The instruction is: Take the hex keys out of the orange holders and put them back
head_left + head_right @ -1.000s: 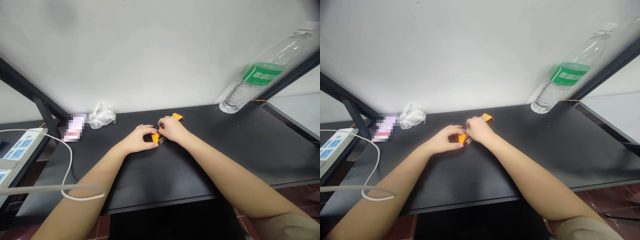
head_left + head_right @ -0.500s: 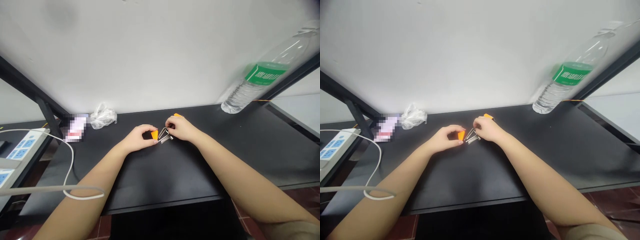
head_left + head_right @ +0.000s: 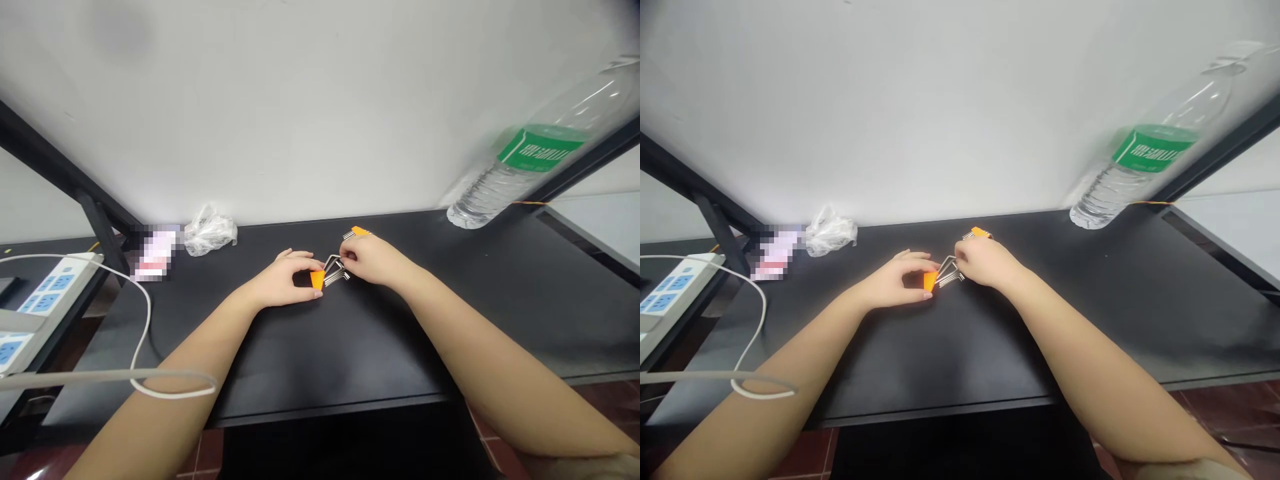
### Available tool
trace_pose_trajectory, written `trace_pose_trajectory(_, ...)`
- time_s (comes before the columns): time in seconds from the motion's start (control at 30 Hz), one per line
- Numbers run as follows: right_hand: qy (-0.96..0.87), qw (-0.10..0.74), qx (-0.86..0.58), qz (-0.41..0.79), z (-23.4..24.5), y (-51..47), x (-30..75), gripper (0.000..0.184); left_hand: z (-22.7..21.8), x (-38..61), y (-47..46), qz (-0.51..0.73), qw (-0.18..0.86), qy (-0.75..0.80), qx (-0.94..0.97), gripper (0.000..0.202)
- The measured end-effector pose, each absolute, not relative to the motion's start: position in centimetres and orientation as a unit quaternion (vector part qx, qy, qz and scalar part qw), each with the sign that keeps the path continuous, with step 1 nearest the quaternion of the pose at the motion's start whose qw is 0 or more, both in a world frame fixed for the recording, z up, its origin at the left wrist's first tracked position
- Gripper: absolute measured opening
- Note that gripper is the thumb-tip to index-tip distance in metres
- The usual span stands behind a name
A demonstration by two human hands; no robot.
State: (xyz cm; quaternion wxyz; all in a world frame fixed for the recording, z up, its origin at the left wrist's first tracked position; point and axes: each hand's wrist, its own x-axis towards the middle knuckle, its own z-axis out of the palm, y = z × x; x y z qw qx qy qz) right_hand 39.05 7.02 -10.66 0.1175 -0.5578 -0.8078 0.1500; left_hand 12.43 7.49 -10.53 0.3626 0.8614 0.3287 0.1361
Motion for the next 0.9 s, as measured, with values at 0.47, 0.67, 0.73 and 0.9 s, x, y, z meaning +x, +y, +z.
trace_pose_trajectory(0.47,-0.804,0.143,-0.548,0.179,-11.4,7.4,39.7,0.006,-10.7,12.8,7.3,0.129,0.364,0.32,0.865,0.051)
trace_pose_trajectory(0.67,-0.769,0.121,-0.601,0.184,-12.0,7.0,38.3,0.013,-10.7,13.0,7.4,0.126,0.363,0.316,0.867,0.052)
trace_pose_trajectory(0.73,-0.755,0.106,-0.624,0.172,-12.0,6.9,37.5,0.01,-10.6,13.0,7.4,0.122,0.363,0.317,0.868,0.051)
trace_pose_trajectory(0.9,-0.731,0.072,-0.656,0.17,-11.1,6.7,36.1,0.013,-10.5,13.1,7.3,0.123,0.362,0.316,0.869,0.049)
